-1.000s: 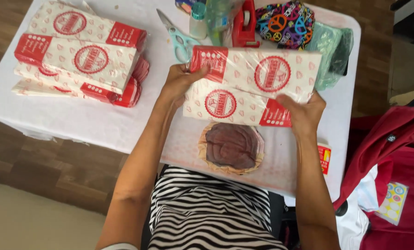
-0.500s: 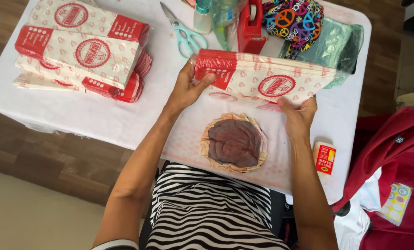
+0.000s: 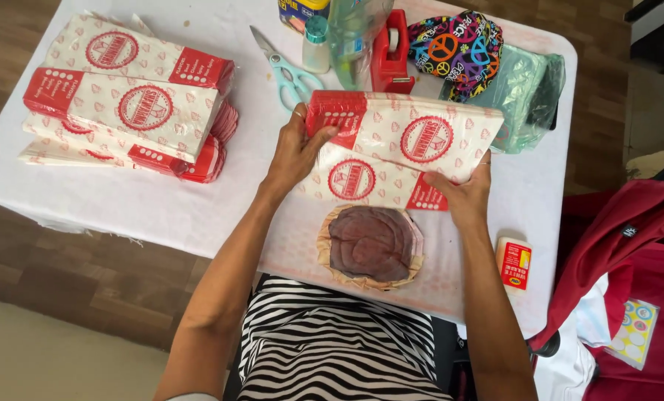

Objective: Sorting and preparing stacks of printed packaging sleeves on a table for filling.

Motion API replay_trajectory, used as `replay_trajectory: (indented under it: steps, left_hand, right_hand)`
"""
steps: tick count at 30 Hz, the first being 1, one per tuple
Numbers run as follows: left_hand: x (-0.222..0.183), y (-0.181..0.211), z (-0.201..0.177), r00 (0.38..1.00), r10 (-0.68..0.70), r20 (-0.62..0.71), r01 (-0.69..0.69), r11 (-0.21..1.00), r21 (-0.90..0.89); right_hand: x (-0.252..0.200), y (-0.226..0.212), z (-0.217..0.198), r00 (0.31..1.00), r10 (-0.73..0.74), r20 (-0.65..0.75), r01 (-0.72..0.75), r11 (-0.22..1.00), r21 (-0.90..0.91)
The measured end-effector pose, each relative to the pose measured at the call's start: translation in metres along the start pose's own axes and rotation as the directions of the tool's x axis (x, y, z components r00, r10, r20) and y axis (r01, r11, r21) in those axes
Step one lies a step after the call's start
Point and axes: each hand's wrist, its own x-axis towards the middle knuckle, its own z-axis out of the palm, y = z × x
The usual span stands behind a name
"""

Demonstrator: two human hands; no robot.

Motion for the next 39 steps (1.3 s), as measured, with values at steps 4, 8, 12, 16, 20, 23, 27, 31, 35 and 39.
replay_trajectory:
  steps: [4, 8, 12, 16, 20, 23, 27, 31, 35, 39]
  left_hand:
    - [0.003, -0.011, -0.006, 0.978, -0.209, 0.023, 0.198, 0.953, 0.23]
    - [0.021, -0.031, -0.005, 0.892, -0.452, -0.017, 0.419, 0.811, 0.408]
    - [0.007, -0.017, 0.003, 0.985, -0.105, -0.138, 0.173, 0.571, 0.802]
    - [0.003, 0.025, 0.011, 0.92, 0.185, 0.345, -0.391, 0.473, 0.79]
    - [-0.006, -0.01, 0.013, 0.845, 0.077, 0.529, -0.512, 0.405, 0.758]
    - [-0.011, -0.005, 0.014, 0.834, -0.146, 0.533, -0.416, 0.469, 0.779]
    - [-0.001, -0.004, 0.013, 0.814, -0.259, 0.52, -0.334, 0.523, 0.784]
    - [-0.005, -0.004, 0.015, 0.79, -0.316, 0.525, -0.332, 0.5, 0.8]
    - [0.006, 0.007, -0.006, 0.756, -0.3, 0.582, -0.212, 0.729, 0.651]
    - [0.033, -0.021, -0.031, 0.976, -0.037, 0.217, -0.078, 0.861, 0.502]
  right_hand:
    - [0.005, 0.01, -0.003, 0.987, 0.15, -0.066, -0.155, 0.983, -0.093]
    - [0.012, -0.003, 0.0, 0.952, 0.3, -0.061, -0.295, 0.846, -0.443]
    - [0.002, -0.047, 0.005, 0.994, 0.086, 0.071, -0.018, 0.751, -0.66]
    - [-0.005, -0.025, 0.001, 0.862, -0.157, 0.482, 0.483, 0.542, -0.688]
    - [-0.007, -0.025, 0.014, 0.834, 0.191, 0.518, 0.378, 0.488, -0.787]
    - [-0.015, -0.018, 0.017, 0.849, 0.185, 0.495, 0.362, 0.48, -0.799]
    - [-0.003, -0.02, 0.022, 0.84, 0.232, 0.49, 0.361, 0.434, -0.825]
    - [-0.006, -0.018, 0.02, 0.833, 0.255, 0.491, 0.355, 0.434, -0.828]
    - [-0.005, -0.01, 0.013, 0.811, 0.251, 0.529, 0.402, 0.417, -0.815]
    - [-0.012, -0.014, 0.006, 0.814, -0.018, 0.581, 0.533, 0.42, -0.734]
